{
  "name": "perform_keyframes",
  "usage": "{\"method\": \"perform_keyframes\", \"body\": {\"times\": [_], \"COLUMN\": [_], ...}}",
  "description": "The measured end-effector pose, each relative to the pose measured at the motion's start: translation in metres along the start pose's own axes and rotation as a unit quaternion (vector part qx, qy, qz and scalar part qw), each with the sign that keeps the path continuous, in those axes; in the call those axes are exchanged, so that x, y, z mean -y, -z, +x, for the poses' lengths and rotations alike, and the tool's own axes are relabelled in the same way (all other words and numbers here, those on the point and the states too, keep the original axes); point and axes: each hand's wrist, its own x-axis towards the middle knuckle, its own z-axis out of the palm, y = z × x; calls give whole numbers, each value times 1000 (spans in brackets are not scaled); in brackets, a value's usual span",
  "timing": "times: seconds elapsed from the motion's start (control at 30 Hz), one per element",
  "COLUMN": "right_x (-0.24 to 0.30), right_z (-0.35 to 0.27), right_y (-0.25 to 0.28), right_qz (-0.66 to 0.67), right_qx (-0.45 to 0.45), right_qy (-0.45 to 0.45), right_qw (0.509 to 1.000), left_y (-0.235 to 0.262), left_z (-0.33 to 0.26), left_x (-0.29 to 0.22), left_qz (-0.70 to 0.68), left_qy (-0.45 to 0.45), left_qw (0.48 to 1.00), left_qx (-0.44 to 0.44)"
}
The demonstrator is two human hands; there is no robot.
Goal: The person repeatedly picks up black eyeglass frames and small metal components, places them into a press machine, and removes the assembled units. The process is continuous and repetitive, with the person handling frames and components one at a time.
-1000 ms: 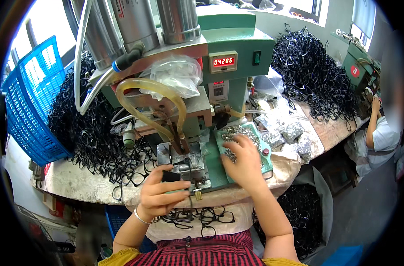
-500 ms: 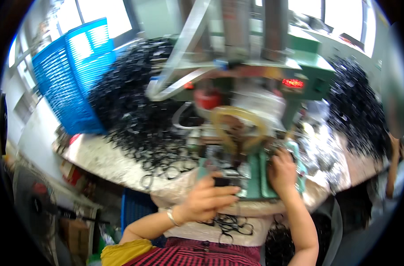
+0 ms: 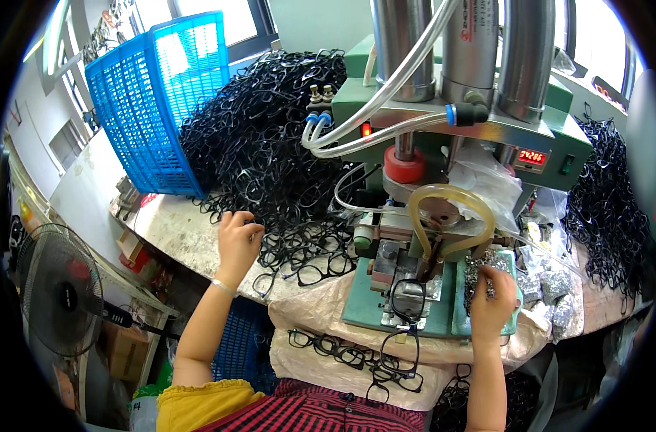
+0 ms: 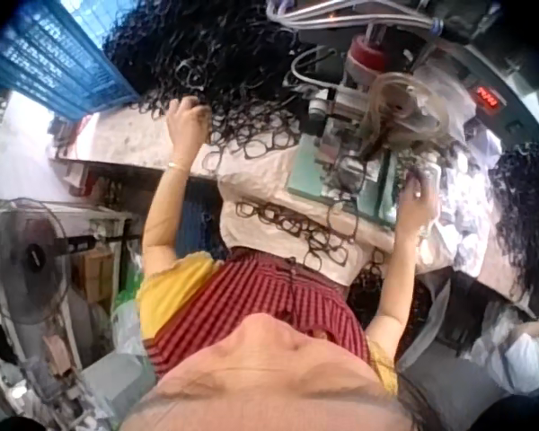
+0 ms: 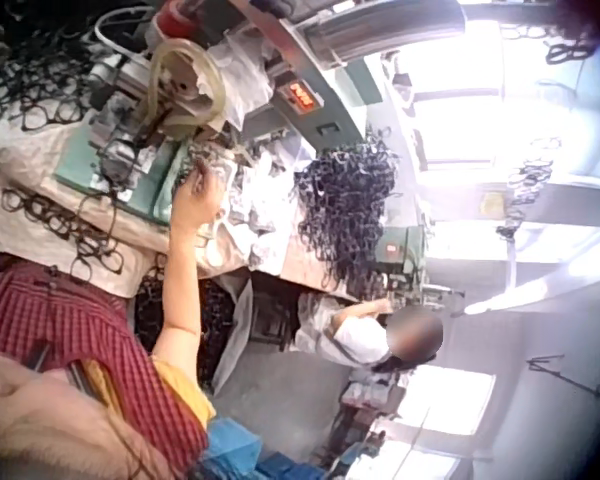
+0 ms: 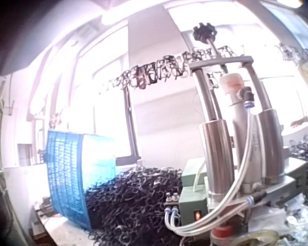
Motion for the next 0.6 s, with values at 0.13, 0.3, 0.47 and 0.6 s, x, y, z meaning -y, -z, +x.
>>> {"method": "perform_keyframes", "body": {"times": [0.13, 0.3, 0.47, 0.6], "right_x": [-6, -37, -7, 52], "right_z": [-5, -50, -48, 0], "right_y": [-6, 47, 64, 31], "right_qz": [-13, -73, 9, 161], "right_qx": [9, -20, -26, 91], "right_qy": [-4, -56, -87, -71], "right_qw": [1000, 996, 996, 980], "left_y": [-72, -62, -34, -16], "left_z": [-23, -30, 15, 43], "left_x": [18, -15, -51, -69], "left_qz": [120, -24, -226, -561], "left_qy": [44, -18, 45, 214], "left_qw": [990, 999, 972, 792], "left_qx": [66, 16, -40, -110]}}
